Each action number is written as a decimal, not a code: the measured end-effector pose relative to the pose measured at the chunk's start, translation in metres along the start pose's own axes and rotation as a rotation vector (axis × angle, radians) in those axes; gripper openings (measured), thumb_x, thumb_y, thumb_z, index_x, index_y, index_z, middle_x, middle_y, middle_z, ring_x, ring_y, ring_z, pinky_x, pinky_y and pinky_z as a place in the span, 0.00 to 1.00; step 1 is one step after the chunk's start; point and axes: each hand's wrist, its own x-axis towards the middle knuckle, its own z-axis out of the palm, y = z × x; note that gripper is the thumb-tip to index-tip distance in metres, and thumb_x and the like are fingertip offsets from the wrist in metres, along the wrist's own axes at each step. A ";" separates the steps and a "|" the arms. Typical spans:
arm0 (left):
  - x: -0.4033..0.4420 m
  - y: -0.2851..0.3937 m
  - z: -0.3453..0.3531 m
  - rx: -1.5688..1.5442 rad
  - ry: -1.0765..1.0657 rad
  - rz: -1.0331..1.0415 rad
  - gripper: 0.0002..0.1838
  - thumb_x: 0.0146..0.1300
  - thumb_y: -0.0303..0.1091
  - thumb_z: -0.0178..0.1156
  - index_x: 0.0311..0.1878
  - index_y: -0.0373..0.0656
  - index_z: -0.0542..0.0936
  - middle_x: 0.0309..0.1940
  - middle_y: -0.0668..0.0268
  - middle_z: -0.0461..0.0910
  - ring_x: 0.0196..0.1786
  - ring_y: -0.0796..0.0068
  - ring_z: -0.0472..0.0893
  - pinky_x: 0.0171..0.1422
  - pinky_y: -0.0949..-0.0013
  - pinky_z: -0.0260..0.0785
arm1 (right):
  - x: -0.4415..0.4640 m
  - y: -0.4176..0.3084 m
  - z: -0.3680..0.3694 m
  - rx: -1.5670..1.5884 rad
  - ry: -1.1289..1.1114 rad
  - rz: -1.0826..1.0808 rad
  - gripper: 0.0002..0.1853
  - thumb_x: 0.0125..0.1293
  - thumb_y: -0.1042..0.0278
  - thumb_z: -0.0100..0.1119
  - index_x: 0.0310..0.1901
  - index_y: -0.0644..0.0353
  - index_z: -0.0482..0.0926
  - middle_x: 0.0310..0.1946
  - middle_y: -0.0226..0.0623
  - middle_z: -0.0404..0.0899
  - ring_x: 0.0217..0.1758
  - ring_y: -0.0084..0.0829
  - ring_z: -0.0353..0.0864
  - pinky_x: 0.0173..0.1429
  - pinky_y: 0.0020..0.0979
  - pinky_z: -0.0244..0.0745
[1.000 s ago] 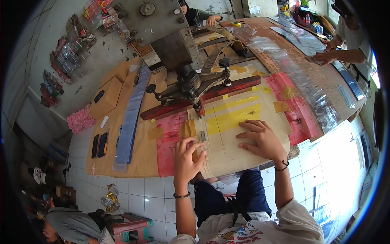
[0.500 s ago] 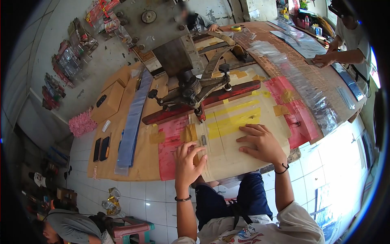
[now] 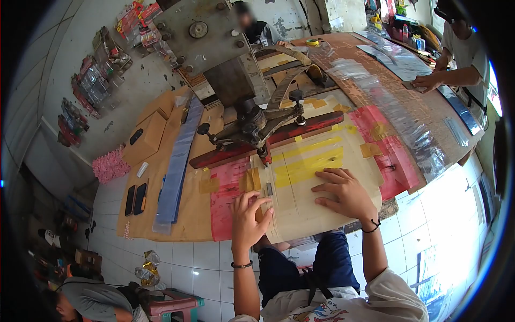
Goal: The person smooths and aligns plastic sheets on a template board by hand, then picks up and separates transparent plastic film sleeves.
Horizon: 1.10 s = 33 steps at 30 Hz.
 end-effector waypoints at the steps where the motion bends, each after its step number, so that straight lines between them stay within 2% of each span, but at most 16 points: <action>1: 0.000 0.000 0.000 0.000 0.001 0.000 0.15 0.63 0.39 0.73 0.52 0.49 0.89 0.58 0.64 0.78 0.60 0.58 0.74 0.71 0.53 0.62 | 0.000 0.000 0.000 0.005 -0.002 0.004 0.15 0.67 0.52 0.73 0.51 0.47 0.92 0.68 0.38 0.83 0.74 0.46 0.76 0.78 0.47 0.67; 33: 0.000 0.002 0.000 0.005 -0.009 -0.011 0.15 0.63 0.38 0.73 0.52 0.48 0.89 0.59 0.63 0.79 0.61 0.57 0.74 0.70 0.53 0.63 | -0.001 0.000 -0.001 0.013 -0.007 0.003 0.16 0.67 0.52 0.73 0.52 0.47 0.92 0.69 0.38 0.82 0.75 0.45 0.75 0.78 0.47 0.67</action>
